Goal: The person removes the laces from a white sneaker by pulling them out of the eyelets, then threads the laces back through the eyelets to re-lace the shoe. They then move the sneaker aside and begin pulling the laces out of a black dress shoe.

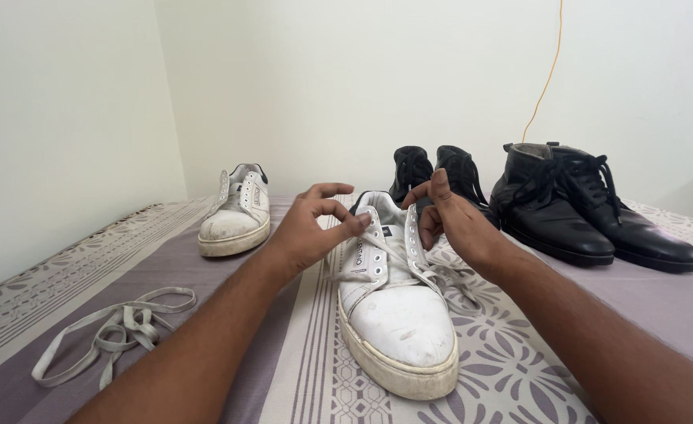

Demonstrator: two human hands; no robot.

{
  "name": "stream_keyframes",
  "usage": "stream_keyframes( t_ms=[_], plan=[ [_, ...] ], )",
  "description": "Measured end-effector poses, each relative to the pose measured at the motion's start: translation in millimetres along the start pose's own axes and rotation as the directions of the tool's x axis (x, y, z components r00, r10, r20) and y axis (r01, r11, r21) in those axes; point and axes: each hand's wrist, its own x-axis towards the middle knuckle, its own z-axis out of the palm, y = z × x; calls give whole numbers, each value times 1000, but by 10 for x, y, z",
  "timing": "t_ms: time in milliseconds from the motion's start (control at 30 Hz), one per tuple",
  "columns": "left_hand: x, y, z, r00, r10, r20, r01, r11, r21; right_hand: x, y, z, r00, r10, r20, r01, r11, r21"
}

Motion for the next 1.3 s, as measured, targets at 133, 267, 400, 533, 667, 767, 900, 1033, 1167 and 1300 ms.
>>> stream_keyframes(
  t_ms=[133,267,400,533,667,767,900,1033,1167,1300],
  plan=[
    [43,-119,-11,997,-19,-75,21,999,28,8,4,3,1000,-2,5,3,1000,-5],
    [66,-237,-30,981,-23,-191,32,998,45,5,14,-1,1000,-6,5,6,1000,-17],
    [84,-317,-10,980,-80,-184,115,975,188,12,18,1,1000,-10,11,10,1000,-3],
    [71,-351,58,992,-19,-122,63,927,370,17,23,-5,1000,-14,11,14,1000,-3],
    [20,-260,68,992,49,-115,-18,966,257,18,28,-1,1000,-6,3,6,1000,-2],
    [-15,-98,67,999,-16,-34,19,994,111,22,22,1,1000,-12,5,12,1000,10],
    [-47,120,115,997,62,46,-63,998,18,6,12,3,1000,-13,-4,13,1000,11],
    [-42,235,161,987,116,111,-124,990,68,-2,-2,1,1000,-3,-10,3,1000,-8],
    [-63,262,217,967,156,202,-184,975,124,-4,3,-7,1000,-15,-4,15,1000,-12],
    [-58,267,233,958,173,230,-202,973,110,15,24,-8,1000,-28,3,28,1000,-4]
  ],
)
